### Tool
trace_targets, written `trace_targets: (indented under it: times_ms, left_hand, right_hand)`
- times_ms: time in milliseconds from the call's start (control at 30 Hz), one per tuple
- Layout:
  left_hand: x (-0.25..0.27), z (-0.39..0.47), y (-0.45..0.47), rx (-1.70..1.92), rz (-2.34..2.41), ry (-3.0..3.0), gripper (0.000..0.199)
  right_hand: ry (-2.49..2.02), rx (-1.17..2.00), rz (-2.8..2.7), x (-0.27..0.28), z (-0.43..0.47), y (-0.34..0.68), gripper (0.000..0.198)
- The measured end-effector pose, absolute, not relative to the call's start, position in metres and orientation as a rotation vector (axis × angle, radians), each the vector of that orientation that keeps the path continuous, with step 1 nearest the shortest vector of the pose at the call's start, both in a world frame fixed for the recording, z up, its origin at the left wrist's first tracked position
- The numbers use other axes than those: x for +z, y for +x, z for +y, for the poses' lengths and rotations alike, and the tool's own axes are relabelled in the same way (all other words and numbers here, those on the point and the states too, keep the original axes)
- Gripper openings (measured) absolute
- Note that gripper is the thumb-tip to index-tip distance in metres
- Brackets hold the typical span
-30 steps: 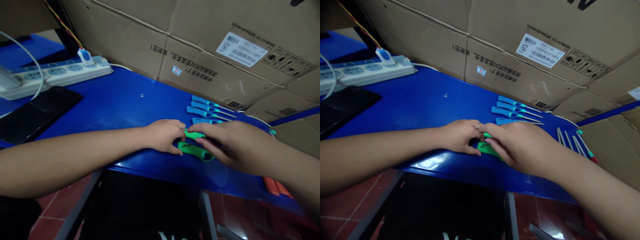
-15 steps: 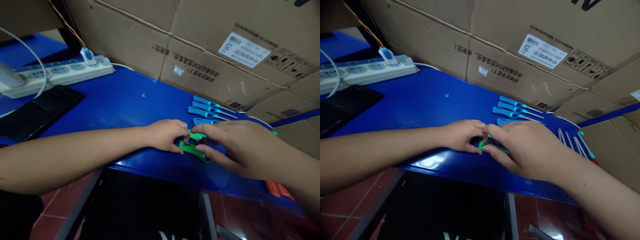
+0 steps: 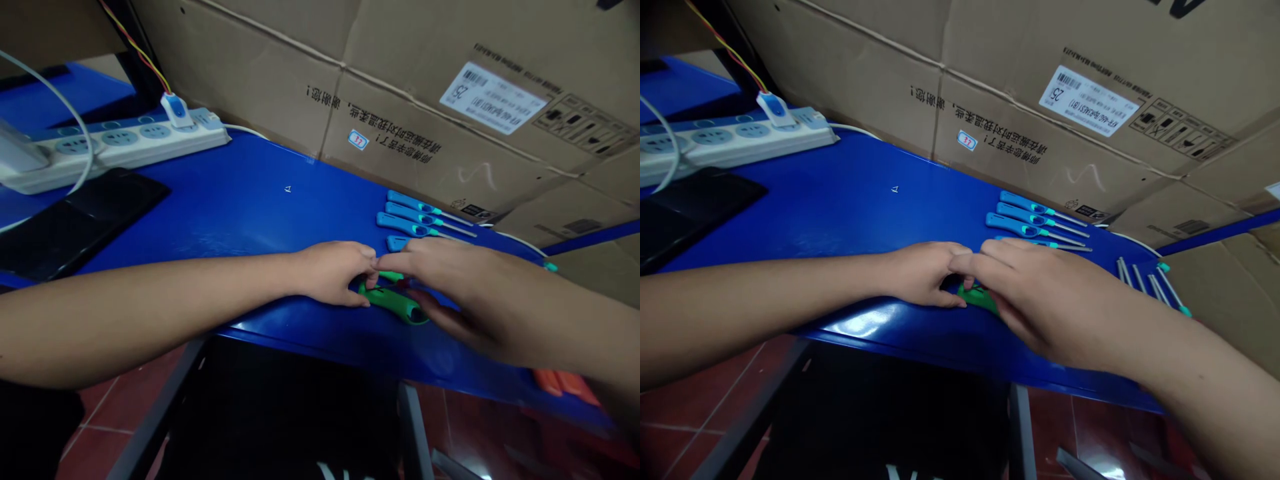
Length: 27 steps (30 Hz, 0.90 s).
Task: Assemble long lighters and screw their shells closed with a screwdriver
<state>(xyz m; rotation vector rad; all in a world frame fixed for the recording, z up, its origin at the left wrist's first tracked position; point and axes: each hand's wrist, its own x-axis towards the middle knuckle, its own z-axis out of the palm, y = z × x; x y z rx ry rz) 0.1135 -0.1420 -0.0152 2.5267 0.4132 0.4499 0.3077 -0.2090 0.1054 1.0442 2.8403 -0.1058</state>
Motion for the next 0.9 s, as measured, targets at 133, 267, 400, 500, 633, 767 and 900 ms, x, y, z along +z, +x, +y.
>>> trace_targets:
  times_ms: [133,267,400,500,633,767,900]
  left_hand:
    - [-0.015,-0.144,0.114,0.411,0.457,2.502,0.023]
    - [-0.013,-0.145,0.115,0.407,0.473,2.494,0.021]
    - [-0.011,-0.148,0.115,0.378,0.517,2.532,0.021]
    - [-0.011,-0.151,0.117,0.355,0.567,2.536,0.019]
    - [-0.011,-0.156,0.120,0.369,0.666,2.520,0.016]
    - [-0.010,-0.157,0.121,0.333,0.663,2.527,0.013]
    - [-0.012,-0.157,0.123,0.348,0.682,2.540,0.016]
  right_hand:
    - [1.087,0.152,2.733,0.107,-0.210,0.305,0.037]
    - [1.013,0.131,2.766,0.105,-0.209,0.300,0.032]
    - [1.080,0.240,2.740,0.105,-0.209,0.296,0.031]
    - [1.092,0.373,2.677,0.103,-0.210,0.293,0.029]
    - [0.938,0.336,2.745,0.103,-0.213,0.288,0.025]
    - [1.019,0.437,2.658,0.105,-0.214,0.284,0.026]
    - [0.918,0.260,2.711,0.106,-0.212,0.285,0.025]
